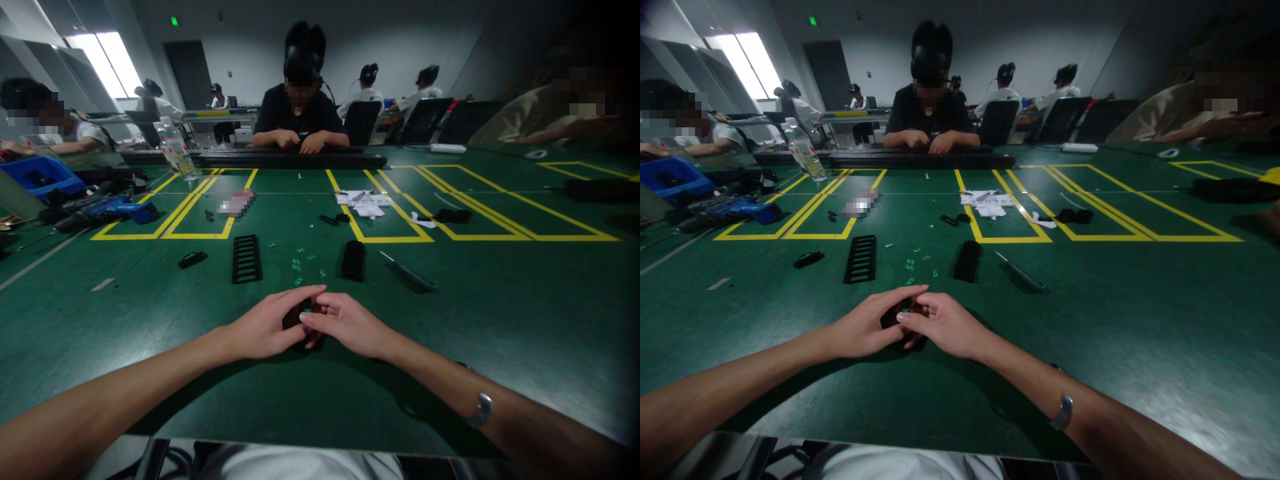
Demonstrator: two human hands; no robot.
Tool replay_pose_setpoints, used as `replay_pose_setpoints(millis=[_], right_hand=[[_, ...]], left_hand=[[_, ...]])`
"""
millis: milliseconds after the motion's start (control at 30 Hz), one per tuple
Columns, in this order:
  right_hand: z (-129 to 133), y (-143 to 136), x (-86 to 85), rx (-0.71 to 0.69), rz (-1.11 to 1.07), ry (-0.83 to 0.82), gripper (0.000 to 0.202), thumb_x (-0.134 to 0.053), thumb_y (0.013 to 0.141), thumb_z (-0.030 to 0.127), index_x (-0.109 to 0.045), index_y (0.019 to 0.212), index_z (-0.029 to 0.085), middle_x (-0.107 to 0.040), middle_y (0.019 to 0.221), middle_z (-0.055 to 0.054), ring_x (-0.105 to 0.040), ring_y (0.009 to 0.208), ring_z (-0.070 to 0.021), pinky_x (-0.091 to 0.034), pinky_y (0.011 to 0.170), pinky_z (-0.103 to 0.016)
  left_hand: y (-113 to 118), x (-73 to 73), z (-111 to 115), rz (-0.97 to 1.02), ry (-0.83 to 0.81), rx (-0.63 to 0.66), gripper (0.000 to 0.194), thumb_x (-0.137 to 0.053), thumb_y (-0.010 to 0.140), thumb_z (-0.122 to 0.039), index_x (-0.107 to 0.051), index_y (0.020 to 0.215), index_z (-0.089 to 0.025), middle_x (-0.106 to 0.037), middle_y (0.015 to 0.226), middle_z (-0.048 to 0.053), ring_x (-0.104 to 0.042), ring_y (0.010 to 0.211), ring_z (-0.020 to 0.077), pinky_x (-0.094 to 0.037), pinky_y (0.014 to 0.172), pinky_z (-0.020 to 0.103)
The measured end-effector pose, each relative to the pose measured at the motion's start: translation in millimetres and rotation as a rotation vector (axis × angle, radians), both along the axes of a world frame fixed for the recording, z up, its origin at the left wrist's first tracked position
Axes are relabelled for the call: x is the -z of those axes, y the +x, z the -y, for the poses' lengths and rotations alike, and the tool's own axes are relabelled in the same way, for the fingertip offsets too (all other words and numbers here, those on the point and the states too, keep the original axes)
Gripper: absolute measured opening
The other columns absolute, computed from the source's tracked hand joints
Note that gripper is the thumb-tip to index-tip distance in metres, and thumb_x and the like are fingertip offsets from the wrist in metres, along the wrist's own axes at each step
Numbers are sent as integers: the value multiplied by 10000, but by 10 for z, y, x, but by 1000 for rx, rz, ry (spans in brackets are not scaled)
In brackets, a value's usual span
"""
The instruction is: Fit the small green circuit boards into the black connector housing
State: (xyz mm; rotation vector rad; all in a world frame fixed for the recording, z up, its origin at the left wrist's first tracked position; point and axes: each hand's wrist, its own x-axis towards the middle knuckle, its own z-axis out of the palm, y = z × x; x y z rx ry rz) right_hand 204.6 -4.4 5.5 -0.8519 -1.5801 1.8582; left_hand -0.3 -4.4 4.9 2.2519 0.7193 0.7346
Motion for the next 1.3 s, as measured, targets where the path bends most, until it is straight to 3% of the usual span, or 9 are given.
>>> replay_pose_setpoints(millis=[900, 1067, 1167, 1300], right_hand=[[-1, 14, -48, -28, -35, -14, 374, -772, 815, 452, -652, 881, 104, -672, 767, -24, -693, 678, -156, -597, 693, -323], [8, 32, -20, -17, -15, 18, 334, -756, 838, 435, -633, 846, 125, -661, 740, -11, -668, 678, -150, -567, 660, -292], [13, 40, -3, -14, -1, 86, 290, -734, 867, 397, -626, 818, 132, -639, 717, 5, -631, 666, -126, -523, 620, -245], [29, 23, 0, -67, -33, 44, 292, -709, 883, 412, -655, 954, 134, -690, 795, -21, -664, 706, -143, -546, 654, -264]], left_hand=[[8, -6, 8, 5, -17, 19, 661, -574, 905, -169, -360, 1526, -244, -625, 1346, 99, -653, 1131, 223, -527, 983, 366], [14, -43, 21, 1, -42, 7, 672, -652, 894, -258, -384, 1510, -234, -624, 1344, 103, -645, 1149, 232, -517, 993, 364], [22, -52, 27, 10, -93, 12, 731, -706, 873, -336, -371, 1512, -217, -657, 1270, 108, -669, 1074, 227, -540, 931, 349], [34, -35, 24, 20, -190, 9, 707, -692, 891, -382, -380, 1496, -193, -717, 1030, 73, -702, 820, 178, -564, 749, 289]])
